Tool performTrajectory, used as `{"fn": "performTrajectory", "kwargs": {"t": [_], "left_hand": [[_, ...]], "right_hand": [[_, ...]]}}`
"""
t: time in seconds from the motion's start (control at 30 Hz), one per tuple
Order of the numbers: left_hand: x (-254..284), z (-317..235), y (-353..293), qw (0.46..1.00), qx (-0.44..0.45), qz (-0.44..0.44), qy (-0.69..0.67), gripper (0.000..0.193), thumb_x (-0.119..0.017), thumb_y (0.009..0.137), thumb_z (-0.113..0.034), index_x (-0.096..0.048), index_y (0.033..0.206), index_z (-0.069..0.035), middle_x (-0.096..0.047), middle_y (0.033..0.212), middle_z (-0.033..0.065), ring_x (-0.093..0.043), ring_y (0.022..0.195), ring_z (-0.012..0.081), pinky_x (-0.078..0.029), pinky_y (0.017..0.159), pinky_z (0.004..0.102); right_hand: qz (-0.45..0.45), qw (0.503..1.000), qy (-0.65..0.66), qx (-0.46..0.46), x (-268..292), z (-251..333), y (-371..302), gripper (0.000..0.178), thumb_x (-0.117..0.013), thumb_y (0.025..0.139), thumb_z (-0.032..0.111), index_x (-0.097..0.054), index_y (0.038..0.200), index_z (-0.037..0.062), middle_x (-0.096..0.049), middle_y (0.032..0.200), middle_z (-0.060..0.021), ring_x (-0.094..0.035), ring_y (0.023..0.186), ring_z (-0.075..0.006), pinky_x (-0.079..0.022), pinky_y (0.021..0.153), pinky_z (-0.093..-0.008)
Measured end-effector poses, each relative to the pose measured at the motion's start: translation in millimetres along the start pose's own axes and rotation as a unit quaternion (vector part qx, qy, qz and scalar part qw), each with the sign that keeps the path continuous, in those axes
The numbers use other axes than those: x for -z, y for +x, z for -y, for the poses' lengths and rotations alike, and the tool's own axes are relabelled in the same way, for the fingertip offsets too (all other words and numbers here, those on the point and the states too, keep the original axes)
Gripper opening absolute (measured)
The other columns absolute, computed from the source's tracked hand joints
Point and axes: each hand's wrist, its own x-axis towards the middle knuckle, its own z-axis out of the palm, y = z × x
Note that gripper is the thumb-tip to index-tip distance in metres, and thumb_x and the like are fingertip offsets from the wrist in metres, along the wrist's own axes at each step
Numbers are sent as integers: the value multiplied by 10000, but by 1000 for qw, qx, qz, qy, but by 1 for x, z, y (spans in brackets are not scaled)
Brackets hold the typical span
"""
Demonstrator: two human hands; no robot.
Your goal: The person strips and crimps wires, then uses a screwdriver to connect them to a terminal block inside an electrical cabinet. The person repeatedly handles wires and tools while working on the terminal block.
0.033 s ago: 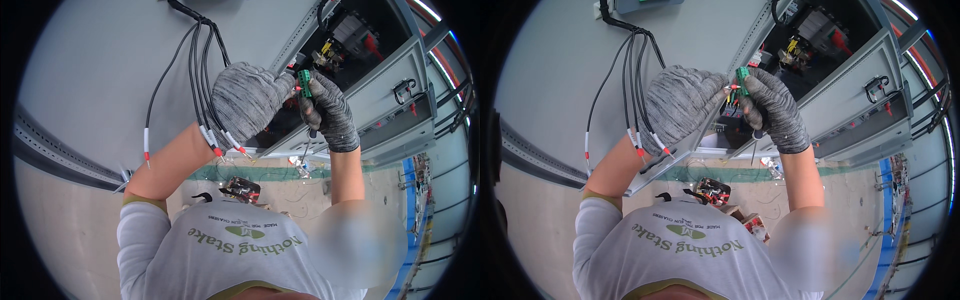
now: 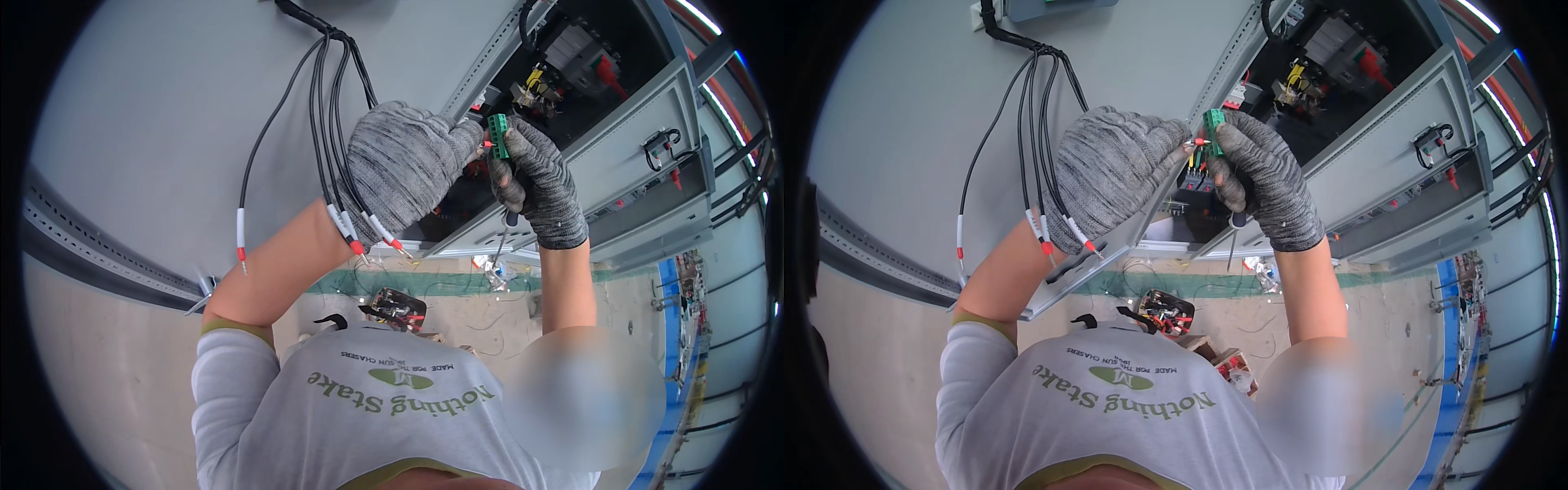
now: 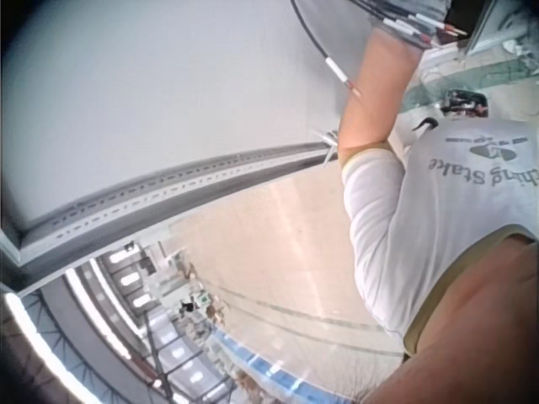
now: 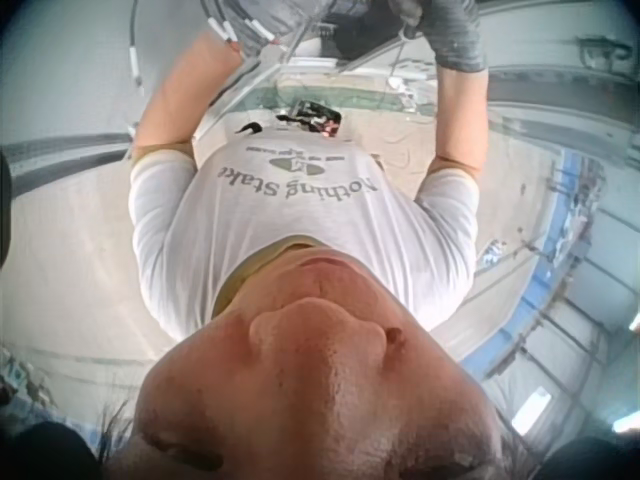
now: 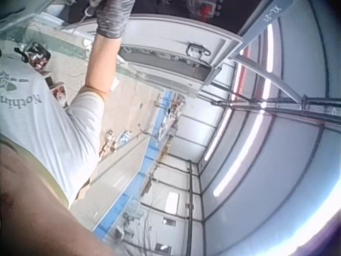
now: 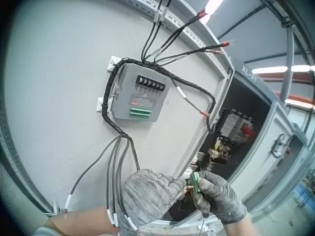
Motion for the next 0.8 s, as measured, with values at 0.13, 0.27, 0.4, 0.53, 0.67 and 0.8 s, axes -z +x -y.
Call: {"fn": "performTrajectory", "kwargs": {"t": [0.13, 0.27, 0.4, 0.53, 0.67, 0.8], "left_hand": [[-4, 0, 0, 999, -14, -29, -23, 262, -524, 931, -286, -649, 1020, -74, -659, 858, 112, -627, 796, 288, -472, 744, 412], [1, -1, -1, 998, -20, -27, -49, 249, -534, 925, -274, -642, 1010, -67, -654, 856, 121, -619, 784, 308, -476, 729, 425], [4, -5, -3, 998, -33, -49, -31, 245, -536, 924, -271, -636, 1001, -62, -651, 841, 129, -617, 770, 319, -478, 709, 423], [2, -6, 0, 998, -23, -48, -37, 258, -551, 924, -285, -640, 1023, -64, -652, 796, 125, -621, 737, 311, -480, 694, 412], [4, -7, -4, 996, -26, -83, -31, 232, -596, 908, -266, -662, 1005, -65, -670, 808, 119, -628, 727, 297, -490, 691, 395], [2, -6, -6, 991, -27, -129, -36, 197, -631, 887, -248, -678, 965, -73, -687, 861, 103, -639, 741, 284, -497, 697, 385]], "right_hand": [[3, 999, -37, 0, 1, -1, -3, 295, -611, 937, 309, -595, 1017, 25, -574, 618, -3, -472, 421, -48, -336, 374, -174], [16, 1000, -1, -6, -3, -3, -3, 288, -604, 942, 314, -590, 1002, 33, -574, 616, -5, -459, 416, -48, -325, 368, -178], [50, 998, 25, -19, 4, -6, -2, 283, -598, 945, 313, -587, 996, 34, -574, 619, -8, -451, 411, -51, -315, 362, -184], [57, 998, 24, -4, 5, -5, -6, 283, -596, 943, 310, -589, 999, 32, -573, 620, -5, -445, 411, -50, -312, 363, -189], [33, 997, 56, 37, 13, -10, -5, 297, -592, 941, 318, -581, 1011, 31, -559, 627, -1, -417, 413, -37, -305, 374, -188], [1, 997, 57, 59, 14, -19, -20, 327, -586, 941, 333, -557, 1049, 26, -531, 647, -10, -377, 416, -32, -299, 393, -177]]}}
